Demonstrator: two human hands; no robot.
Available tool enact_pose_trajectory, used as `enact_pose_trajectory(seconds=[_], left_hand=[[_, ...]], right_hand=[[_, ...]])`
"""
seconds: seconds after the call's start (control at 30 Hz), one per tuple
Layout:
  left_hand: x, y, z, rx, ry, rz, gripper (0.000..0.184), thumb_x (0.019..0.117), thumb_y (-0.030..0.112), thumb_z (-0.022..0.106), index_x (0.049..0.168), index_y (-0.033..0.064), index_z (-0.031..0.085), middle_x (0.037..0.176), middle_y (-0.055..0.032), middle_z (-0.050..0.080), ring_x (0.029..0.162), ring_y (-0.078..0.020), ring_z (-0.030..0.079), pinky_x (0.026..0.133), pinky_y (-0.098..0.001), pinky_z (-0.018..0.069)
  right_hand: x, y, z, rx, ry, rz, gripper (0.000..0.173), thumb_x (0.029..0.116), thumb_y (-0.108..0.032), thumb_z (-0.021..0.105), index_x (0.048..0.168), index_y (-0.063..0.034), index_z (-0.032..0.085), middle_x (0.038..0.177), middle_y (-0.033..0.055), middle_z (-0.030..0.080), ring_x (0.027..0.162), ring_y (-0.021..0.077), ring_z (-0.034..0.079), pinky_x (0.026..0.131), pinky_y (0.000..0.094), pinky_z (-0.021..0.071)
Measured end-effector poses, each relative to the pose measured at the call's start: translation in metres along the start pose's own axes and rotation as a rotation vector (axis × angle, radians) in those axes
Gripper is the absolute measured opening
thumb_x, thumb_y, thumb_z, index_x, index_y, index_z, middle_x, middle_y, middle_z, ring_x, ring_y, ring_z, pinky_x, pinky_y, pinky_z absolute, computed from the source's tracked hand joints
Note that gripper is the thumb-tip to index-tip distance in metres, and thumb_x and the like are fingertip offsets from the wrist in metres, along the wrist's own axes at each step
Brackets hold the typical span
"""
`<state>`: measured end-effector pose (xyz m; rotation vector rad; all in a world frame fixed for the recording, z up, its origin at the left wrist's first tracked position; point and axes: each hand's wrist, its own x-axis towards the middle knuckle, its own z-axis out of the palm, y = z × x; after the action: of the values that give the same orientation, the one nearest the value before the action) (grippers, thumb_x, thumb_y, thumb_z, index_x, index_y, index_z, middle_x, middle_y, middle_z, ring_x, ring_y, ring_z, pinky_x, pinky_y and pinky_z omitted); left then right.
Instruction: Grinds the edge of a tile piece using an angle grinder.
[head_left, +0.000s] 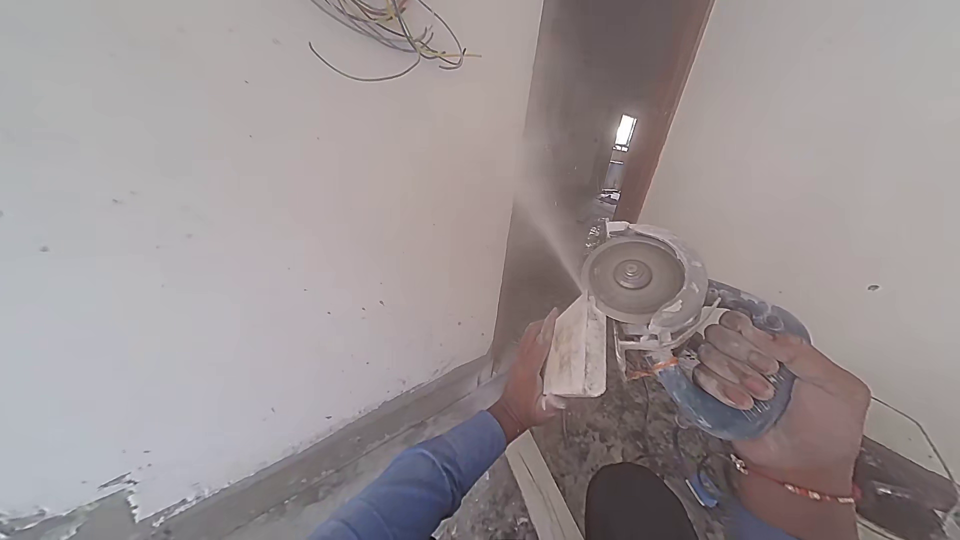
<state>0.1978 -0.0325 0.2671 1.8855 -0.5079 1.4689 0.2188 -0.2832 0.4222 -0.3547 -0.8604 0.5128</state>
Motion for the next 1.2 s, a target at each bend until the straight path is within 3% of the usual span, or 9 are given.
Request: enact_pose_trajectory(seconds=[0.7,1.2], left_hand=[[0.002,-0.003,0.006,0.023,0.006,0.045,0.121,0.0818,0.093,0.029,0.149,-0.0061,0.044,0.141,-0.0277,0.055,0.13,-0.0273,0.055,0.112,-0.0396,0.0437],[-0.002,0.001,0.013,0.011,-0.052,0.03,0.123,0.0791,0.095,0.029,0.151,-0.0039,0.043,0.144,-0.0269,0.053,0.135,-0.0285,0.052,0.115,-0.0419,0.0405]], right_hand=[[-0.003,-0.004,0.003,-0.047,0.024,-0.037,0.018,0.0981,-0.017,0.055,0.092,-0.0033,0.066,0.062,-0.0002,0.055,0.049,0.0098,0.058,0.047,0.0242,0.0523],[-0.011,-0.017,0.011,-0.124,0.062,-0.096,0.017,0.0989,-0.017,0.054,0.094,-0.0038,0.065,0.061,-0.0002,0.054,0.048,0.0093,0.058,0.045,0.0236,0.0524]])
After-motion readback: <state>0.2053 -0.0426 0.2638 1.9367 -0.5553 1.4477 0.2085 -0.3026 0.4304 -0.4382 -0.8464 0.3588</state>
